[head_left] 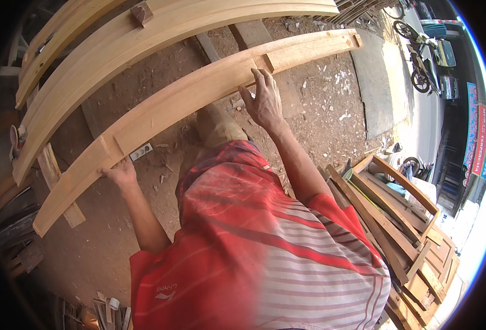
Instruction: The person sands the surface and edges of long wooden beams by hand with a piece of sandpaper and then uses an electric angle grinder with a sanding disc to smooth the wood further.
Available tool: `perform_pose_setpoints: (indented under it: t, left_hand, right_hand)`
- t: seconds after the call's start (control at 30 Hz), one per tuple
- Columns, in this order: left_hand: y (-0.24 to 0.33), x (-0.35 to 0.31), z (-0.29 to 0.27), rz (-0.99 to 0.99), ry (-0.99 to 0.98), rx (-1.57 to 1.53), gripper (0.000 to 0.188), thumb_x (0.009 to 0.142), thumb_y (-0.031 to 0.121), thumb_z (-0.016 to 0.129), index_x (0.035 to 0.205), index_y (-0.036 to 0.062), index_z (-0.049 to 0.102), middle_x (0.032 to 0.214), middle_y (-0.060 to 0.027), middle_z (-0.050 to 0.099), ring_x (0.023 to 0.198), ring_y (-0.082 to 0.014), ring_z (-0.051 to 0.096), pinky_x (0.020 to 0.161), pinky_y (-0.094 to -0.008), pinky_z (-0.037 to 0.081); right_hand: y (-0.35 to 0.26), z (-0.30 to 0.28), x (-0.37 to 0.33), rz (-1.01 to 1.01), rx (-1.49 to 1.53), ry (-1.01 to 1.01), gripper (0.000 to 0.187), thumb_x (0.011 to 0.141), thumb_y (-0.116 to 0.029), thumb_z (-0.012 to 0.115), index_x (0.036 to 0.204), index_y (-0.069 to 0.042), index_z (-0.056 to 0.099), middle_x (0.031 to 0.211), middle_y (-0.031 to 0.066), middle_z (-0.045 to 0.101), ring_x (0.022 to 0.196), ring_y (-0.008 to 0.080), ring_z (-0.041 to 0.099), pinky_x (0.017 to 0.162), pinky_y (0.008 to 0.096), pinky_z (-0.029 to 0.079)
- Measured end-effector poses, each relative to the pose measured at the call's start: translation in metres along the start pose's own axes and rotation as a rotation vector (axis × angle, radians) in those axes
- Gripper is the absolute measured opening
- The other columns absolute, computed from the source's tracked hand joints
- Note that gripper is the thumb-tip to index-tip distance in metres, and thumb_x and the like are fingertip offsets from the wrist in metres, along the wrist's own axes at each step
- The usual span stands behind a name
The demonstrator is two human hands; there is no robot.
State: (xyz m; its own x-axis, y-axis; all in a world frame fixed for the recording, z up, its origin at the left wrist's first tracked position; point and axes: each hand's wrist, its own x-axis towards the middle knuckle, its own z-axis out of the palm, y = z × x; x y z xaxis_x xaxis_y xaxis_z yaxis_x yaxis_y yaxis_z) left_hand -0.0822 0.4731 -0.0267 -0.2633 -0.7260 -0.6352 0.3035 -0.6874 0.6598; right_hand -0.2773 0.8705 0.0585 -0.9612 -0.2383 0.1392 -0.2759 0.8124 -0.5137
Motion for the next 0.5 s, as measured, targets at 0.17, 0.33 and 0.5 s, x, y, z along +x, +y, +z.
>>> perform_pose_setpoints:
  t: [0.17,0.33,0.5]
  left_hand:
    - [-0.005,-0.002,-0.026,-0.09,-0.051,-0.025,0.091,0.104,0.071,0.04,0.165,0.0059,0.022,0.164,-0.0144,0.041,0.15,-0.03,0.042,0.124,-0.0444,0.037]
    - [-0.055,-0.004,-0.168,-0.145,0.114,0.229,0.09,0.104,0.06,0.057,0.164,0.0019,0.023,0.15,-0.0194,0.053,0.129,-0.0288,0.061,0.107,-0.0391,0.053]
    - [-0.094,-0.093,-0.344,-0.299,0.032,0.952,0.05,0.105,0.047,0.06,0.122,0.0002,0.063,0.105,-0.014,0.07,0.09,-0.0233,0.07,0.075,-0.0338,0.058]
  right_hand:
    - [0.004,-0.004,-0.004,-0.057,-0.028,0.019,0.067,0.098,-0.034,0.072,0.149,-0.001,0.046,0.15,0.0292,0.046,0.137,0.0476,0.048,0.114,0.0518,0.043]
    - [-0.01,0.006,0.007,-0.116,-0.015,0.037,0.068,0.097,-0.034,0.073,0.149,-0.002,0.046,0.152,0.0283,0.044,0.138,0.0476,0.047,0.115,0.0536,0.042]
    - [-0.038,0.033,-0.006,-0.208,0.086,0.031,0.067,0.093,-0.03,0.076,0.147,-0.001,0.047,0.15,0.0304,0.045,0.134,0.049,0.048,0.112,0.0545,0.043]
